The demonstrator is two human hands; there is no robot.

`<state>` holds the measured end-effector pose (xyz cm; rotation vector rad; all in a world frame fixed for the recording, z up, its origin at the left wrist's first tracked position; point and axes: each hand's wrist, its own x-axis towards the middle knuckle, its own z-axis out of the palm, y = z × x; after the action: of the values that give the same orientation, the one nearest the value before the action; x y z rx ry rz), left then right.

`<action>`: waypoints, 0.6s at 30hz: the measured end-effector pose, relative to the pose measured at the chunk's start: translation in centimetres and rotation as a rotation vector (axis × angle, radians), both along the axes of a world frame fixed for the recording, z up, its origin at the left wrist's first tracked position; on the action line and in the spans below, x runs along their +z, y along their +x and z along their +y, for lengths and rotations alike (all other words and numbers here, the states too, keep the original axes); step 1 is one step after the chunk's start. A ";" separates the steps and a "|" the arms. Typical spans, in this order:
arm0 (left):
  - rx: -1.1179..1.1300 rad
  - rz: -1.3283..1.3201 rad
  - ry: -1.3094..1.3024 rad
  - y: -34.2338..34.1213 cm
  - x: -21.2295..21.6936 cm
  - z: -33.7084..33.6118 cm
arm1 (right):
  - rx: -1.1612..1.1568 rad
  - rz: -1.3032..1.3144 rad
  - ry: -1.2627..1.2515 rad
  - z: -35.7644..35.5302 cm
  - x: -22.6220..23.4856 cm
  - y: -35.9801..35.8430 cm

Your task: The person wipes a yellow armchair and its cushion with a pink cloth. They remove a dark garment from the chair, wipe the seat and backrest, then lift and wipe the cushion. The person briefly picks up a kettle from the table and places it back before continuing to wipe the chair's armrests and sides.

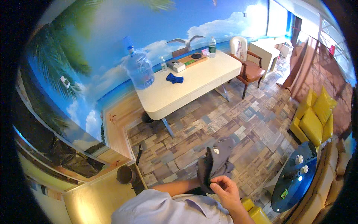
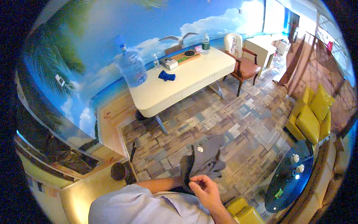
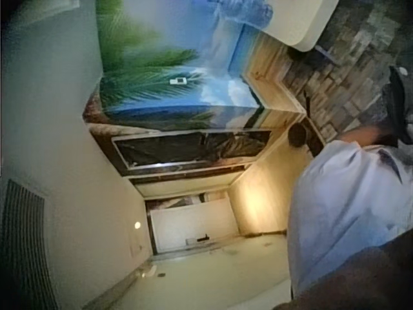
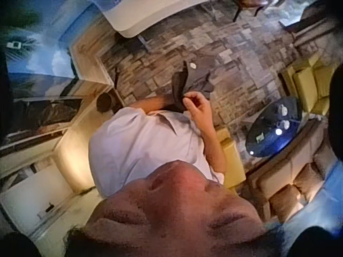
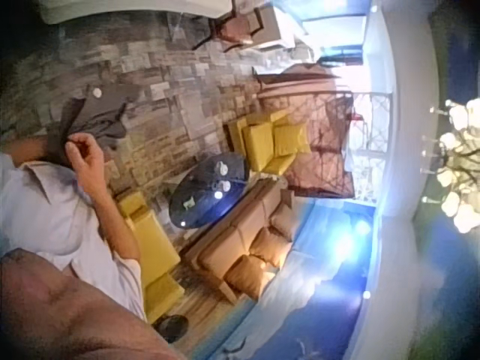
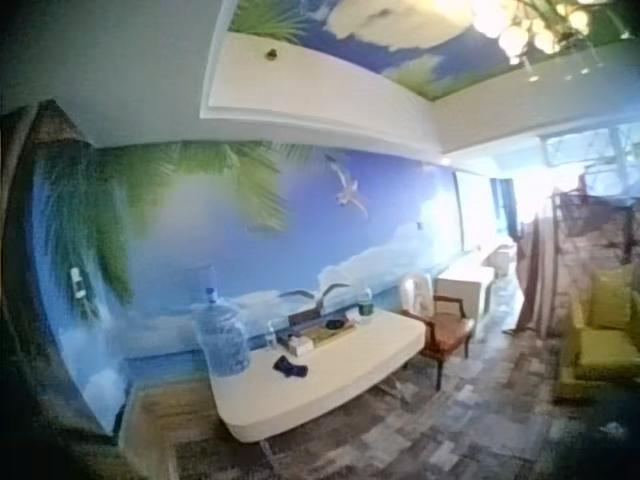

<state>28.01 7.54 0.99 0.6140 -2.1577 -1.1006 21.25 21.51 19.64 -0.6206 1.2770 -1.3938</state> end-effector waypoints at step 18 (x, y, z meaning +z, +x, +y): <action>0.947 0.040 0.337 32.8 -7.1 -41.1 | -0.239 -0.161 0.470 -20.6 -15.2 -0.3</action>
<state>60.77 -33.58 -6.13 1.5340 -1.3346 -0.8917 20.93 0.89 4.39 -0.0358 1.5138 -1.2393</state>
